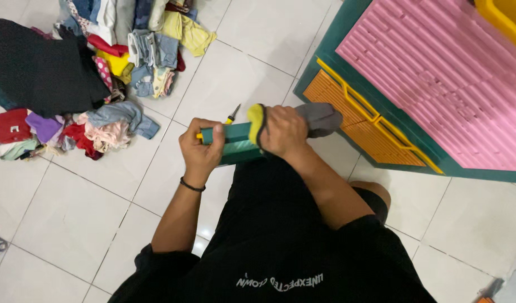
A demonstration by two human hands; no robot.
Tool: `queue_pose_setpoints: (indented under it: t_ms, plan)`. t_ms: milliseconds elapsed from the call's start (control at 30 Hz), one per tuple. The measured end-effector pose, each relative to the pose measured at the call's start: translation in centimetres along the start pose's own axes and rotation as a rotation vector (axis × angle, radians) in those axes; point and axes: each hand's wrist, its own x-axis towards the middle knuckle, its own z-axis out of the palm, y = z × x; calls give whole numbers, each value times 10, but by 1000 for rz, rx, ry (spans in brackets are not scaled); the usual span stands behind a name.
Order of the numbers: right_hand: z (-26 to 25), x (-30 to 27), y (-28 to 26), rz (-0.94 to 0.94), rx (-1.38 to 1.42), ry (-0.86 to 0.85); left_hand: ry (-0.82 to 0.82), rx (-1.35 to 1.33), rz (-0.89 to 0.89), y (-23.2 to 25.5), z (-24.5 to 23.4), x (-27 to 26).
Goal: The person wipes a light-blue plastic drawer with a yellow cloth, then attaches it to a green plastic storage unit. They continue wiping the drawer and the unit's doors before closing them.
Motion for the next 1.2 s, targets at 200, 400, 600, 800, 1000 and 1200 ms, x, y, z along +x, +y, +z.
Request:
queue_pose_setpoints:
  t_ms: [200,400,600,800,1000,1200]
  plan:
    - [-19,-95,104,208,59,57,-45,-66,39,-27,-10,-15]
    - [14,-149,139,637,593,305,-29,-78,38,-43,-5,-8]
    - [61,-156,128,613,940,362,130,-136,-35,-89,-4,12]
    - [73,-169,137,618,955,160,167,36,-48,-121,-17,11]
    - [75,-154,143,698,728,170,183,-32,-132,-114,-4,33]
    - [19,-95,122,511,473,222,214,623,392,-32,-1,48]
